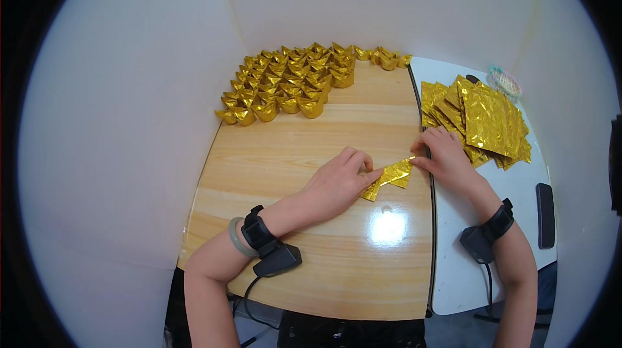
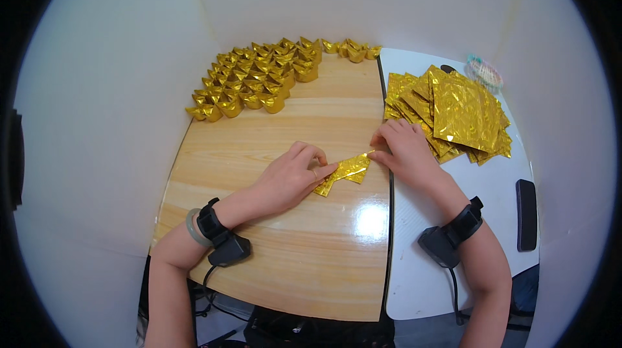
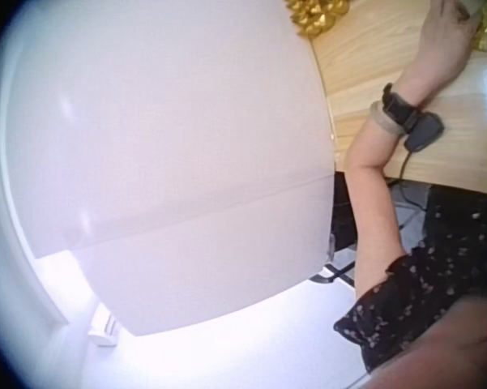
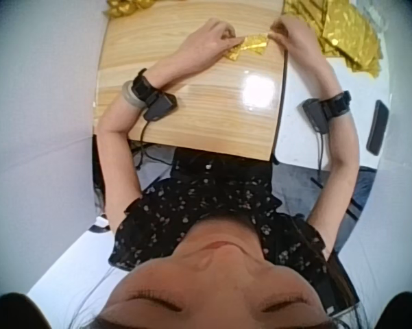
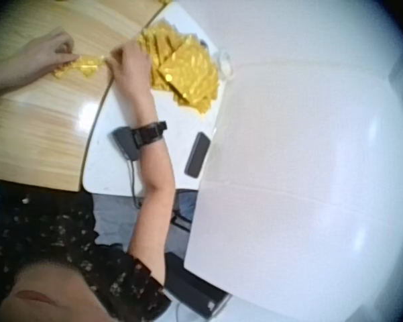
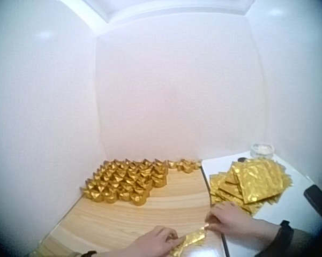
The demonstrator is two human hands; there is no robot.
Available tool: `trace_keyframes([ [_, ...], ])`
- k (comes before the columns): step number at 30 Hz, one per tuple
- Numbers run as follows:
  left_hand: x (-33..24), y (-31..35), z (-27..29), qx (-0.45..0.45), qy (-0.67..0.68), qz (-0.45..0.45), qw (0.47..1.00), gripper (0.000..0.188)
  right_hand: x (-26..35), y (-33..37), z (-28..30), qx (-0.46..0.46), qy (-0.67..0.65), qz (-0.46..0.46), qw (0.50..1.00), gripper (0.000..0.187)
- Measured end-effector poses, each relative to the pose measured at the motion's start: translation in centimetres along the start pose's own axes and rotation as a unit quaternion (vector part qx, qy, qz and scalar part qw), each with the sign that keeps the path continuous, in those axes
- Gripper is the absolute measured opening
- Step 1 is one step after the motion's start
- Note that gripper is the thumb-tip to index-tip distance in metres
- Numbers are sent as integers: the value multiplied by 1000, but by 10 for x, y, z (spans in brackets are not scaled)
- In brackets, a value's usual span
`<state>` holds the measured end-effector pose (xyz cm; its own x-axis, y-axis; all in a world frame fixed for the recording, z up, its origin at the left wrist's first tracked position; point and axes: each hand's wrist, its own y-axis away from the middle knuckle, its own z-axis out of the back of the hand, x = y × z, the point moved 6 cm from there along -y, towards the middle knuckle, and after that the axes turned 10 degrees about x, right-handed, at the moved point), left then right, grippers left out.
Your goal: Folding gold-colored paper into traditional Chinese funeral ingots (yuanbao).
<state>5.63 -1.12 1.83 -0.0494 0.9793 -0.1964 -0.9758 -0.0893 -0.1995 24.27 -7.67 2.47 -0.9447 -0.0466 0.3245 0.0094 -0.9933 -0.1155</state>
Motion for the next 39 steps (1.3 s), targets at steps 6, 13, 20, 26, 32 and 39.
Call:
trace_keyframes([
  [6, 1, 3, 9, -46, 0, -46, 998, 28, 29, -1, 7, 105, -78, 64, 989, 29],
  [13, 15, 6, 5, -64, 67, -21, 996, 19, 48, 10, 4, 324, -258, 27, 910, 54],
  [20, 20, 4, 2, -45, 165, 86, 981, 20, 48, 9, -3, 314, -289, 92, 900, 53],
  [26, 21, 4, -4, 9, 152, 138, 979, 40, 47, 6, -15, 296, -317, 65, 899, 38],
  [32, 21, 4, -4, 67, 165, 139, 974, 49, 48, -2, -21, 186, -245, 135, 942, 21],
  [39, 27, 4, -9, 78, 183, 132, 971, 51, 52, -5, -27, 154, -186, -8, 970, 22],
])
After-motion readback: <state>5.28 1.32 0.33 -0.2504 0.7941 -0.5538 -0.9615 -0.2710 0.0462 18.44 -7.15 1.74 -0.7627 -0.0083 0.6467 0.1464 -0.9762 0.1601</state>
